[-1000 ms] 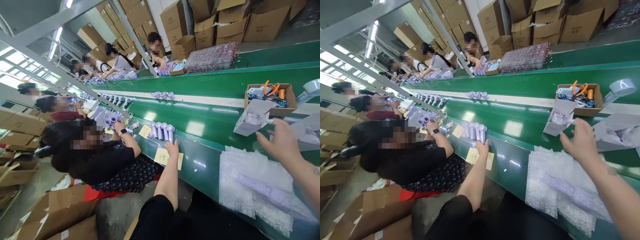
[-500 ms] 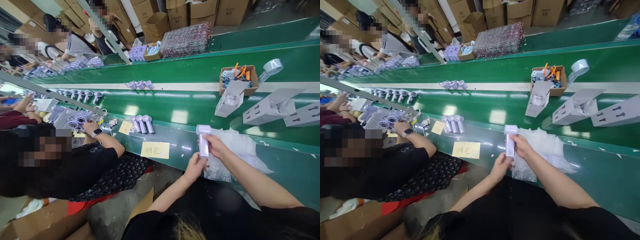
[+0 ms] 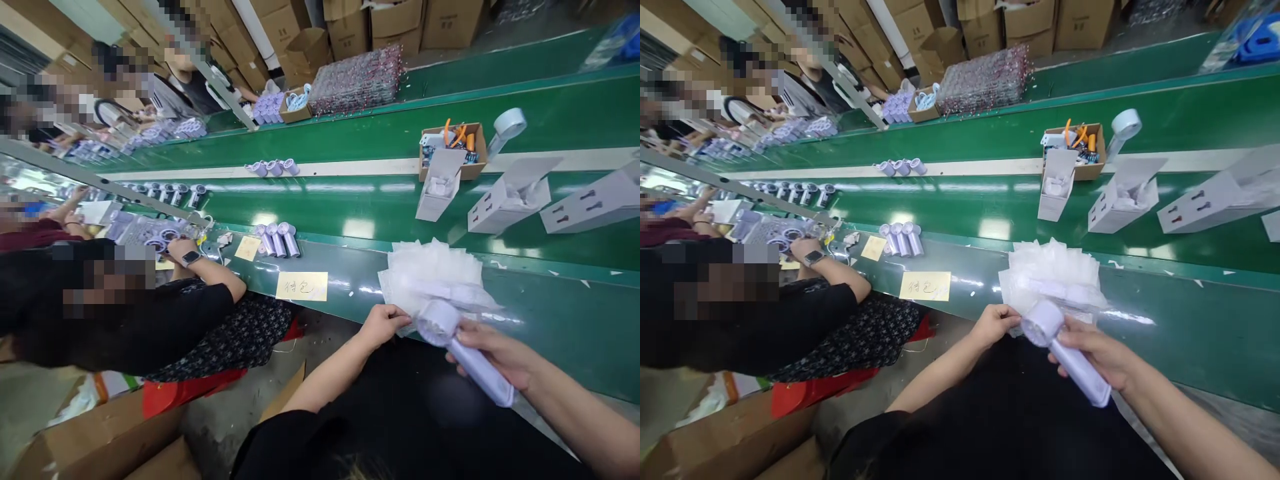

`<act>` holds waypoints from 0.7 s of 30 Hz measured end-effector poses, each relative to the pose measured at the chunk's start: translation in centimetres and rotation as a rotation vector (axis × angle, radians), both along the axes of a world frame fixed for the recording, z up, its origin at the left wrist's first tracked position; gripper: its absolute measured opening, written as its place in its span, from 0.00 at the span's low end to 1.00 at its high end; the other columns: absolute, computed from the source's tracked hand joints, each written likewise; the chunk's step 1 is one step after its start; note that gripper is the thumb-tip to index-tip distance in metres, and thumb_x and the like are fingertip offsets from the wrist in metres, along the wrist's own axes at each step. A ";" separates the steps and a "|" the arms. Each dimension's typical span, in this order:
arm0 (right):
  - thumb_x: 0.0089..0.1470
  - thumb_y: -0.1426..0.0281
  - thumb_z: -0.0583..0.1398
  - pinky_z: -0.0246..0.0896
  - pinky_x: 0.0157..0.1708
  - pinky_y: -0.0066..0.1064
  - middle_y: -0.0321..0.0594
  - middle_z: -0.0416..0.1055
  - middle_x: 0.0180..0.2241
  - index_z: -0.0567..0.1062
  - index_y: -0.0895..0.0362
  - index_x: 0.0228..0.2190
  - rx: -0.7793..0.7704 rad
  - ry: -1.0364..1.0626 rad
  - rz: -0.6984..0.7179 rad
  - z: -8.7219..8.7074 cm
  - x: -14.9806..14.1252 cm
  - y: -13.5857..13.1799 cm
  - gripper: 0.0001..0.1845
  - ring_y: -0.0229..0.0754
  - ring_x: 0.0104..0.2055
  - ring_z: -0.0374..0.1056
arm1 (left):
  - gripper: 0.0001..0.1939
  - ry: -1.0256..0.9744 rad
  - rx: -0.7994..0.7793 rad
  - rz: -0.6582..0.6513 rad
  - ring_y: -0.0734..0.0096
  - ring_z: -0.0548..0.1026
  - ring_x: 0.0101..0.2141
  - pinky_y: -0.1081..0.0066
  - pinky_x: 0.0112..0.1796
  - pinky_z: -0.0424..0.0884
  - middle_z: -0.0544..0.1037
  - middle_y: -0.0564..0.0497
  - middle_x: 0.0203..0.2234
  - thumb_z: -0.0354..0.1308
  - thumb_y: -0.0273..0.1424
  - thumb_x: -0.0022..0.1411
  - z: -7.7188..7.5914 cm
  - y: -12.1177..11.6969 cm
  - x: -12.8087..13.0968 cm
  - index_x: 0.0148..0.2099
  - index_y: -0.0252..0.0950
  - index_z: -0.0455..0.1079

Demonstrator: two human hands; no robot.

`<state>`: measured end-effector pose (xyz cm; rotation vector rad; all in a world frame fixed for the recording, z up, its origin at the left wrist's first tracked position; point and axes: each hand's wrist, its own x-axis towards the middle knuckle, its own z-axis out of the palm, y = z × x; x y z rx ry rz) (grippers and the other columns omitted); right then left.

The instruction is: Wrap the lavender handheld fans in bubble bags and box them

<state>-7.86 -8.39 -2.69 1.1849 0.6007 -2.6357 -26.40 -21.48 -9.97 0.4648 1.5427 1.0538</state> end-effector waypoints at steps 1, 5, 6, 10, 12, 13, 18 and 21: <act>0.46 0.72 0.66 0.72 0.28 0.34 0.39 0.72 0.33 0.68 0.51 0.44 -0.028 0.017 0.011 -0.2 0.0 -0.9 0.23 0.44 0.32 0.73 | 0.11 -0.086 0.000 0.053 0.76 0.66 0.21 0.73 0.25 0.61 0.71 0.54 0.18 0.64 0.36 0.46 0.4 0.0 0.5 0.28 0.32 0.73; 0.47 0.70 0.65 0.71 0.27 0.31 0.36 0.71 0.32 0.68 0.52 0.43 -0.011 0.109 0.010 -1.0 -1.1 -3.0 0.20 0.40 0.32 0.72 | 0.13 -0.381 0.009 0.301 0.80 0.62 0.18 0.75 0.23 0.57 0.68 0.55 0.15 0.68 0.33 0.38 1.3 -0.3 2.1 0.24 0.31 0.69; 0.46 0.70 0.65 0.71 0.27 0.31 0.37 0.71 0.32 0.69 0.53 0.43 0.023 0.134 0.033 -1.2 -1.4 -3.1 0.20 0.40 0.32 0.72 | 0.14 -0.424 0.016 0.361 0.80 0.62 0.18 0.75 0.23 0.57 0.67 0.55 0.15 0.68 0.33 0.37 1.5 -0.5 2.1 0.23 0.31 0.67; 0.44 0.68 0.67 0.71 0.25 0.33 0.38 0.71 0.32 0.71 0.55 0.39 0.210 0.078 0.138 -2.0 -1.3 -3.0 0.18 0.41 0.30 0.70 | 0.15 -0.313 0.156 0.509 0.82 0.60 0.18 0.76 0.23 0.57 0.66 0.56 0.16 0.66 0.38 0.44 3.2 -1.5 1.7 0.26 0.32 0.67; 0.45 0.66 0.66 0.71 0.25 0.33 0.38 0.71 0.29 0.71 0.56 0.37 0.268 -0.014 0.120 -2.3 -1.0 -2.9 0.16 0.39 0.28 0.69 | 0.13 -0.093 0.238 0.359 0.80 0.62 0.20 0.75 0.25 0.59 0.68 0.55 0.18 0.64 0.37 0.49 4.5 -1.9 1.7 0.28 0.32 0.69; 0.45 0.65 0.66 0.71 0.25 0.32 0.37 0.70 0.28 0.71 0.55 0.36 0.288 -0.041 0.094 -2.4 -0.8 -2.9 0.15 0.39 0.28 0.69 | 0.11 0.023 0.268 0.245 0.78 0.65 0.23 0.75 0.27 0.61 0.70 0.54 0.20 0.63 0.37 0.51 5.0 -2.1 1.8 0.29 0.33 0.70; 0.43 0.69 0.67 0.72 0.26 0.33 0.36 0.71 0.36 0.69 0.50 0.43 0.254 0.122 -0.017 -1.9 1.1 -2.1 0.23 0.42 0.34 0.70 | 0.13 0.174 0.220 0.262 0.77 0.65 0.23 0.75 0.25 0.61 0.69 0.54 0.21 0.57 0.40 0.56 5.6 -2.2 2.2 0.33 0.34 0.69; 0.41 0.69 0.67 0.71 0.25 0.32 0.38 0.71 0.32 0.69 0.52 0.45 0.158 0.252 -0.003 -1.6 1.9 -1.8 0.26 0.43 0.32 0.70 | 0.15 0.086 0.192 0.396 0.81 0.61 0.19 0.77 0.22 0.58 0.65 0.57 0.19 0.57 0.42 0.56 5.0 -1.9 1.8 0.33 0.33 0.67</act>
